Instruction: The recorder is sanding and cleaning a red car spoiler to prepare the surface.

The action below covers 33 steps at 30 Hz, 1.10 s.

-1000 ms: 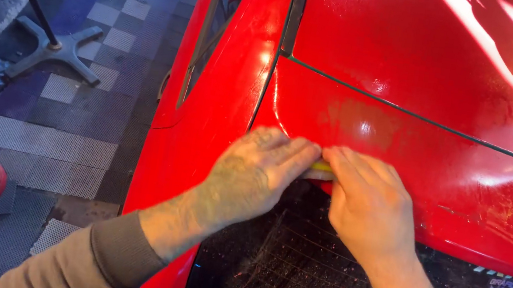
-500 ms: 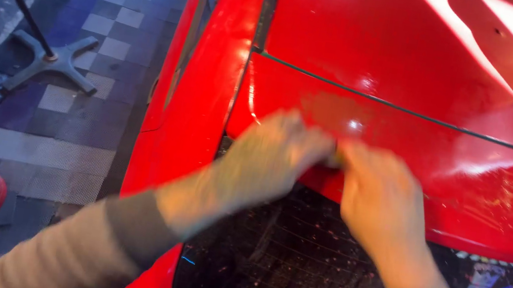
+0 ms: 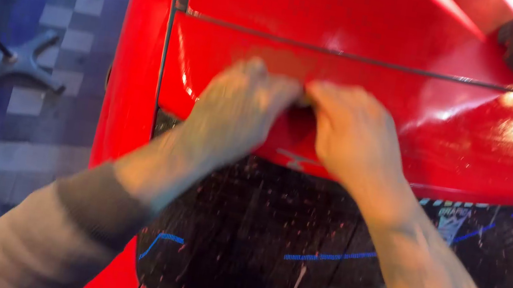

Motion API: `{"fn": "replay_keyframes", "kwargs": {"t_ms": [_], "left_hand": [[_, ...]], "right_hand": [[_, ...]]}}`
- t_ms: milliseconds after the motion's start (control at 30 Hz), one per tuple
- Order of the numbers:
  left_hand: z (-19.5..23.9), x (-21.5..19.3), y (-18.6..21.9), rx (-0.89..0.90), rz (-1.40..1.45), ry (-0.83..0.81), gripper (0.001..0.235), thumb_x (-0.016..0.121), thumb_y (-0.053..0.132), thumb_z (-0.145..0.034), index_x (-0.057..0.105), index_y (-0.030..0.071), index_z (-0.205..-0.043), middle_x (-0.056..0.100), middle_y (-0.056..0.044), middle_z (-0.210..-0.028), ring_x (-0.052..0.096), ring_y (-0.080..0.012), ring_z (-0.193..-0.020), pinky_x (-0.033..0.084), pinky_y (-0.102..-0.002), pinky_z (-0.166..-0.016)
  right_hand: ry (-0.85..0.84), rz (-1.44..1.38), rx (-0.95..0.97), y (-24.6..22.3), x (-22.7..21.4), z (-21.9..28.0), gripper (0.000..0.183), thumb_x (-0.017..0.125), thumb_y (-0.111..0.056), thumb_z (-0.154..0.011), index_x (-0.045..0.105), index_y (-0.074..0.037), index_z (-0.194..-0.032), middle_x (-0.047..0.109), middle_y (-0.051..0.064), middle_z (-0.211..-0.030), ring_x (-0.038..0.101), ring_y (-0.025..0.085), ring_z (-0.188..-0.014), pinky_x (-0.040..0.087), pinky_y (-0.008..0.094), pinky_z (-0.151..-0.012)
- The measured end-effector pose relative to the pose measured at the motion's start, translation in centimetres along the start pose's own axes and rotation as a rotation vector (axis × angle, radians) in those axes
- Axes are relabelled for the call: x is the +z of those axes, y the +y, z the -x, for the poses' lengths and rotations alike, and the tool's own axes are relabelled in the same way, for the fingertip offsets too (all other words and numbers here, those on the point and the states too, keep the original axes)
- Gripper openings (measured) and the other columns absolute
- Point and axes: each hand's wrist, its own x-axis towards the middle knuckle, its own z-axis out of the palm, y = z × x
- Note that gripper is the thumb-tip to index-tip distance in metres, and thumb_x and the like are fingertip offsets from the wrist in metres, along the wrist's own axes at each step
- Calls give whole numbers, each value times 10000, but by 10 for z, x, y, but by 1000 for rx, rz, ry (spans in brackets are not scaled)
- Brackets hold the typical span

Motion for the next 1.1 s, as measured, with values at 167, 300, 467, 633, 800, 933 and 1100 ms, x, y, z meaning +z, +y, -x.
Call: {"fn": "replay_keyframes", "kwargs": {"t_ms": [167,300,467,633,800,933,1100], "left_hand": [[-38,22,-42,9,-112,44,123,620,165,-974,696,93,-1039,719,-112,-943,657,-326,-926,531,-478,-858],[0,-10,15,119,-99,11,202,617,118,-887,682,67,-1071,687,-133,-1009,656,-333,-959,532,-477,-877],[-7,-9,28,50,-39,-65,259,602,67,-854,689,53,-1098,658,-163,-996,647,-369,-960,534,-474,-836],[-51,32,-21,-63,-88,36,155,618,154,-967,707,79,-1070,676,-149,-1019,653,-359,-973,540,-477,-867],[18,-13,69,103,-91,35,238,643,127,-851,664,72,-1082,653,-150,-986,658,-332,-995,548,-480,-927],[-16,3,39,49,4,-129,251,637,71,-820,692,68,-1064,668,-144,-962,653,-349,-932,549,-468,-823],[-66,51,-12,-23,-165,28,122,671,181,-938,714,86,-1001,674,-128,-969,659,-339,-927,550,-459,-823]], "right_hand": [[-29,79,-18,52,18,-42,229,604,-31,-919,719,-48,-1117,724,200,-1013,661,421,-951,535,520,-837],[-33,74,-29,10,-17,8,216,597,-27,-912,701,-55,-1098,716,194,-1022,648,425,-966,536,522,-856],[20,-32,-26,11,-22,24,262,577,-20,-905,678,-39,-1146,706,191,-1030,661,403,-974,540,505,-864],[-53,124,47,58,2,-33,147,593,-77,-953,715,-65,-1033,689,220,-874,659,437,-872,527,535,-782],[-159,122,126,-5,-44,40,125,572,-53,-888,690,-70,-926,691,206,-864,657,420,-897,528,547,-790],[33,-30,-9,30,-23,28,245,573,-42,-908,678,-29,-1129,711,201,-1034,661,400,-952,544,523,-839],[50,-21,43,88,1,-29,178,625,-39,-930,732,-56,-1071,679,207,-980,656,432,-927,545,493,-793]]}}
